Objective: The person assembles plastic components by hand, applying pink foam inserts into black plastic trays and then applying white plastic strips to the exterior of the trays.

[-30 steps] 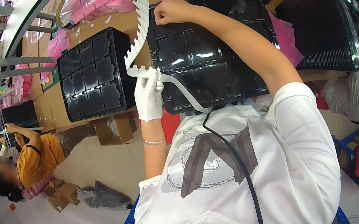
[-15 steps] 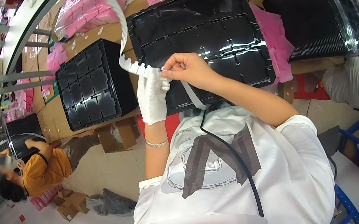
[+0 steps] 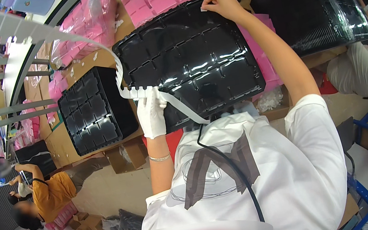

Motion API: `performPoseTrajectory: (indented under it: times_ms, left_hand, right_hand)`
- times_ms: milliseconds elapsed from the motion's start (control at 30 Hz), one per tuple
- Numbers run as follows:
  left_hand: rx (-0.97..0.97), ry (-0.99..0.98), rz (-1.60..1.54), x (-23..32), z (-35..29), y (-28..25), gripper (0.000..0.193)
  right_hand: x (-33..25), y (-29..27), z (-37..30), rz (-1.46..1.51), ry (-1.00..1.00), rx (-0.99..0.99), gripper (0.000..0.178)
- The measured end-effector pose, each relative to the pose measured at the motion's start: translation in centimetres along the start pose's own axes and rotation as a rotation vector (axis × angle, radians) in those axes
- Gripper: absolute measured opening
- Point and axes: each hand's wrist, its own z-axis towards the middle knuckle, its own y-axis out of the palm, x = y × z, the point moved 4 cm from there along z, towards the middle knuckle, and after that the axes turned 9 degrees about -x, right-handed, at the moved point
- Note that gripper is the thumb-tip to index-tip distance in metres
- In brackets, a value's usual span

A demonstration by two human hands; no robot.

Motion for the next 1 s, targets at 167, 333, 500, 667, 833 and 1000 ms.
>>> performPoseTrajectory:
  times_ms: [167, 333, 500, 667, 833, 1000]
  left_hand:
    - [0.022, -0.060, -0.110, -0.2, 0.2, -0.3, 0.019]
    - [0.154, -0.044, -0.139, 0.2, 0.4, 0.3, 0.021]
    - [0.114, -0.036, -0.136, 0.1, 0.3, 0.3, 0.022]
    - [0.111, -0.039, -0.140, 0.4, 0.0, 0.8, 0.021]
    - [0.123, -0.041, -0.059, -0.2, -0.5, 0.1, 0.022]
    - [0.094, -0.060, -0.066, -0.7, -1.2, 1.4, 0.028]
  right_hand:
    - [0.3, 0.5, 2.1, -0.144, 0.002, -0.184, 0.015]
    - [-0.1, 0.5, 2.4, -0.216, 0.021, -0.188, 0.015]
    - [-0.3, 0.5, 2.6, -0.239, 0.034, -0.176, 0.017]
    - [0.2, 0.6, 2.6, -0.274, 0.057, -0.186, 0.016]
    - [-0.2, 0.5, 1.0, -0.214, -0.051, -0.227, 0.017]
    - [-1.2, 1.2, -4.3, 0.576, 0.116, -0.170, 0.013]
